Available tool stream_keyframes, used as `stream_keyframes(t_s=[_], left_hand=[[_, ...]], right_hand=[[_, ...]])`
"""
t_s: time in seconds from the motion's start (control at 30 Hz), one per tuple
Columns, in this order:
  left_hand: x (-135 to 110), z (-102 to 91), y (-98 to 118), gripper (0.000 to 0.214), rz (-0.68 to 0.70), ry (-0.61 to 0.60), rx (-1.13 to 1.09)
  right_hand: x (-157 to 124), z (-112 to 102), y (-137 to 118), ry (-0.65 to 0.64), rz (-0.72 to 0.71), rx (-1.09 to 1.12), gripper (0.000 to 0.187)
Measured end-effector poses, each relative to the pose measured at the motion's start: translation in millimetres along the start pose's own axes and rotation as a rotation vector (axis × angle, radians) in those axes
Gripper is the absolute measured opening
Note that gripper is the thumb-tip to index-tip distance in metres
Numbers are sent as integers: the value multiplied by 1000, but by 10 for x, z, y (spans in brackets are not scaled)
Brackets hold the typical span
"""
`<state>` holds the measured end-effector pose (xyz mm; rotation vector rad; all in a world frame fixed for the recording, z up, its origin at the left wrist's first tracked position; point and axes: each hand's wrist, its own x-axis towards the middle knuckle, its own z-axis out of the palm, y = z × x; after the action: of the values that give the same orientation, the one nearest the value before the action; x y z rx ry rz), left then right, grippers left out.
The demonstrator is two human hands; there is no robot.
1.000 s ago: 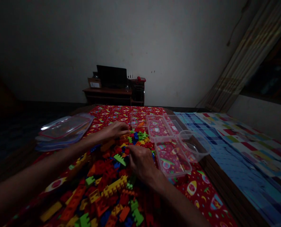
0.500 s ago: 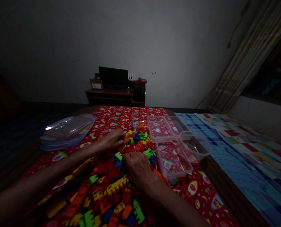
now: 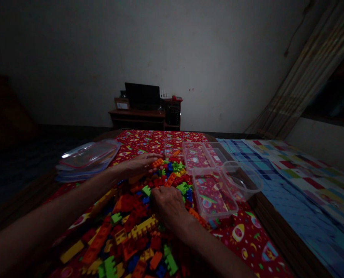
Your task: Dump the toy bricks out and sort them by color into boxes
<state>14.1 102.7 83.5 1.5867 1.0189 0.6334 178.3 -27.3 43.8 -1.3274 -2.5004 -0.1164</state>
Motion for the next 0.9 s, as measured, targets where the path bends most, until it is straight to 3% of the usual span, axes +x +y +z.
stream_keyframes(t_s=[0.1, 0.27, 0.4, 0.47, 0.57, 0.73, 0.9], left_hand=[[264, 14, 104, 34, 115, 62, 297], [775, 72, 351, 27, 207, 361, 626], [820, 117, 388, 23, 252, 450, 686], [691, 142, 338, 21, 295, 413, 797], [422, 223, 218, 34, 316, 266, 937], [133, 467, 0, 43, 231, 36, 914], [141, 592, -158, 35, 202, 66, 960]], right_hand=[[5, 18, 1, -4, -6, 6, 15], [-4, 23, 0, -1, -1, 12, 14], [-11, 20, -3, 11, 4, 17, 15], [-8, 23, -4, 16, 2, 20, 15], [-2, 30, -10, 20, -2, 20, 13], [-8, 50, -19, 36, 17, 1, 15], [-1, 73, -17, 47, -5, 9, 15]])
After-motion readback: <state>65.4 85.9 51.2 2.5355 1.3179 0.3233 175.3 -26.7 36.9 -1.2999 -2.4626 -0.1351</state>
